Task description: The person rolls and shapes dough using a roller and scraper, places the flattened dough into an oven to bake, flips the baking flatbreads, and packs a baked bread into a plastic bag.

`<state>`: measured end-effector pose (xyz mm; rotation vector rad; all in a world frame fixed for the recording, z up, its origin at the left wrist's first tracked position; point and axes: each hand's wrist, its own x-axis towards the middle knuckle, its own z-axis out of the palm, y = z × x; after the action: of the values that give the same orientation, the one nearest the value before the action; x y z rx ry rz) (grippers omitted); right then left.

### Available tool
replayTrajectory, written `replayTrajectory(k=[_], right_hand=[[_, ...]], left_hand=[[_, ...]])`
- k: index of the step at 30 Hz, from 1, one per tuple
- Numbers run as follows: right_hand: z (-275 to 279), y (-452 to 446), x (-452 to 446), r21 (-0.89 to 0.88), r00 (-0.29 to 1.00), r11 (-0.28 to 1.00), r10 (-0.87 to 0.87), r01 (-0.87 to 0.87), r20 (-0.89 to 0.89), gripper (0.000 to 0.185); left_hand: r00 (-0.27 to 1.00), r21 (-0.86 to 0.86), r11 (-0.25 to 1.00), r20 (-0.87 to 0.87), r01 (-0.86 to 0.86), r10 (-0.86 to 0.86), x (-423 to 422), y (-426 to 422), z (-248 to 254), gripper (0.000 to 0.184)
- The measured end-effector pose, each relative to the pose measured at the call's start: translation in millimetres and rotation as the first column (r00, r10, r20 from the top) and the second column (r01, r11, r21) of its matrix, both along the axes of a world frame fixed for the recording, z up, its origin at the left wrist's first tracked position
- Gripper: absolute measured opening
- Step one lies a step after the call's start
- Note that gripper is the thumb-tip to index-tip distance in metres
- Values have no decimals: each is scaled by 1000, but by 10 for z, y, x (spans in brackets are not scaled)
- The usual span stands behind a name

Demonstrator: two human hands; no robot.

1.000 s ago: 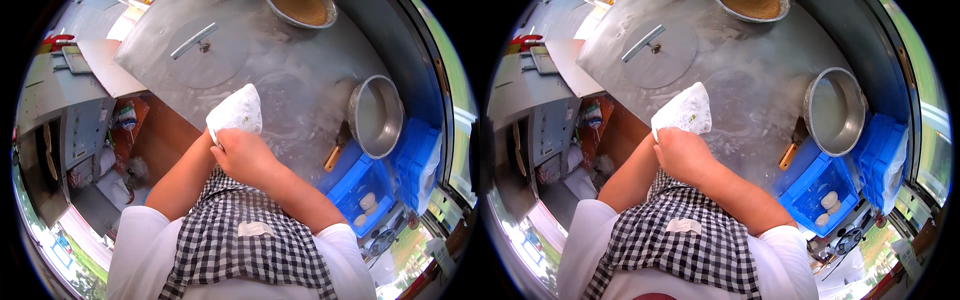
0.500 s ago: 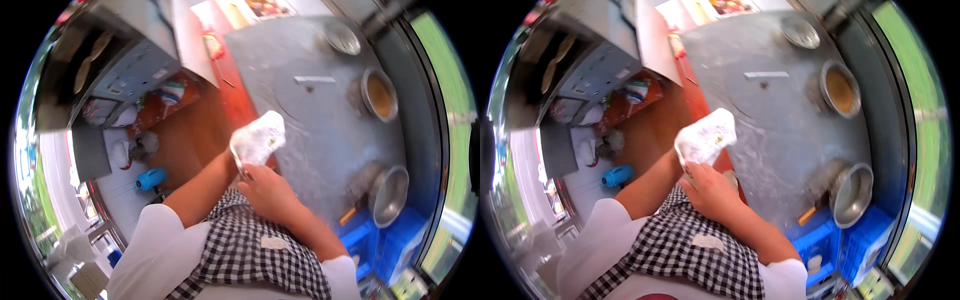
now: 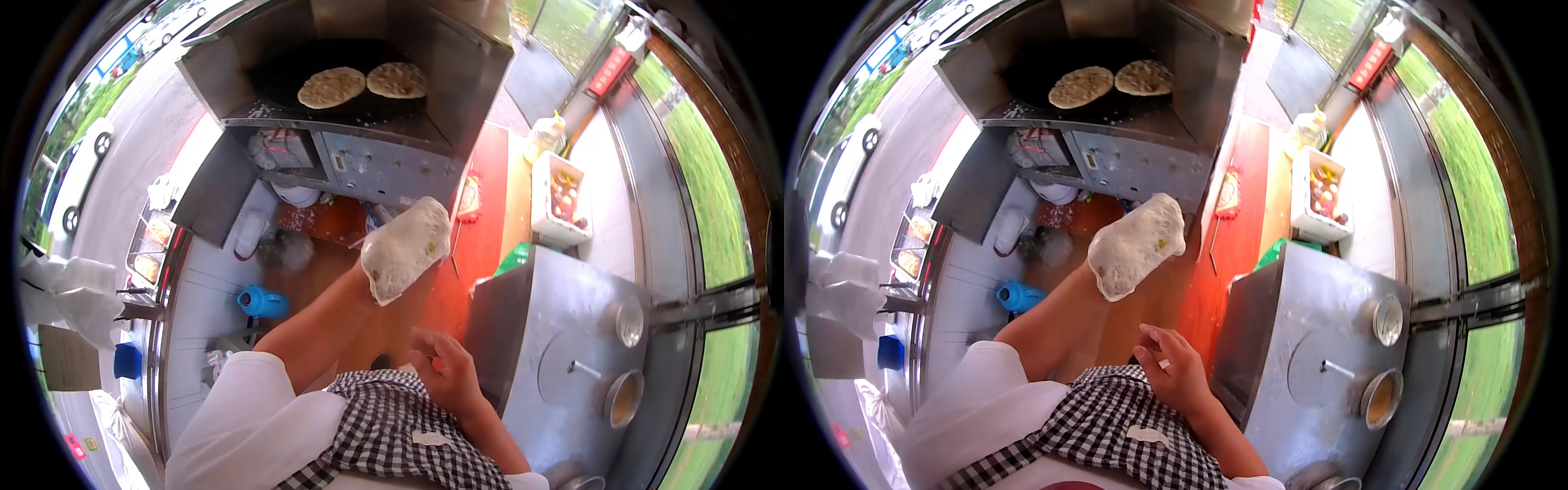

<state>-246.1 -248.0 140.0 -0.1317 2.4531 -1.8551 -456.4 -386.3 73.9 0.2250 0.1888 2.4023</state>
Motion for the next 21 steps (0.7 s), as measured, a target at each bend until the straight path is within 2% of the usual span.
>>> replayTrajectory(k=[1, 2, 5, 7, 9, 10, 12, 14, 17, 18, 20, 21], right_hand=[[-44, -25, -164, 6, 1000, 1000, 23, -23, 15, 31], [-144, -30, -330, 0, 999, 999, 45, -45, 4, 31], [-281, -58, -818, -57, 996, 997, 54, -51, 66, 30], [-324, -67, -1215, -66, 992, 995, 76, -70, 96, 30], [-360, -34, -1614, -81, 985, 992, 109, -99, 130, 30], [-418, -25, -1846, -95, 982, 989, 127, -114, 141, 30], [-388, -73, -2277, -105, 976, 983, 166, -153, 138, 29], [-270, -88, -2726, -79, 969, 973, 224, -217, 108, 28], [-266, -177, -3345, -84, 949, 950, 307, -300, 74, 25], [-254, -237, -3520, -68, 952, 950, 306, -304, 27, 24], [-207, -433, -3856, -52, 955, 956, 286, -290, -80, 23], [-247, -524, -4008, -71, 959, 957, 279, -283, -56, 23]], left_hand=[[995, -77, 994, 46, -80, 83, -146, -198, 69, 50], [998, -72, 995, -2, -67, 67, -319, -398, 51, 45], [964, 92, 987, -221, -131, 149, -805, -640, 377, 43], [934, -98, 937, -170, -334, 315, -1093, -833, 445, 39], [860, -286, 812, -147, -510, 488, -1368, -997, 541, 35], [831, -208, 813, -265, -544, 489, -1564, -1055, 591, 33], [680, -361, 595, -546, -718, 490, -2077, -1299, 380, 36], [615, -354, 529, -631, -771, 473, -2471, -1530, 239, 38], [680, -183, 698, -491, -692, 545, -2755, -1753, 508, 42], [753, 33, 866, -478, -499, 452, -2983, -1911, 509, 48], [642, -162, 688, -555, -708, 529, -3270, -2114, 495, 47], [588, -248, 571, -597, -783, 546, -3427, -2221, 444, 46]])
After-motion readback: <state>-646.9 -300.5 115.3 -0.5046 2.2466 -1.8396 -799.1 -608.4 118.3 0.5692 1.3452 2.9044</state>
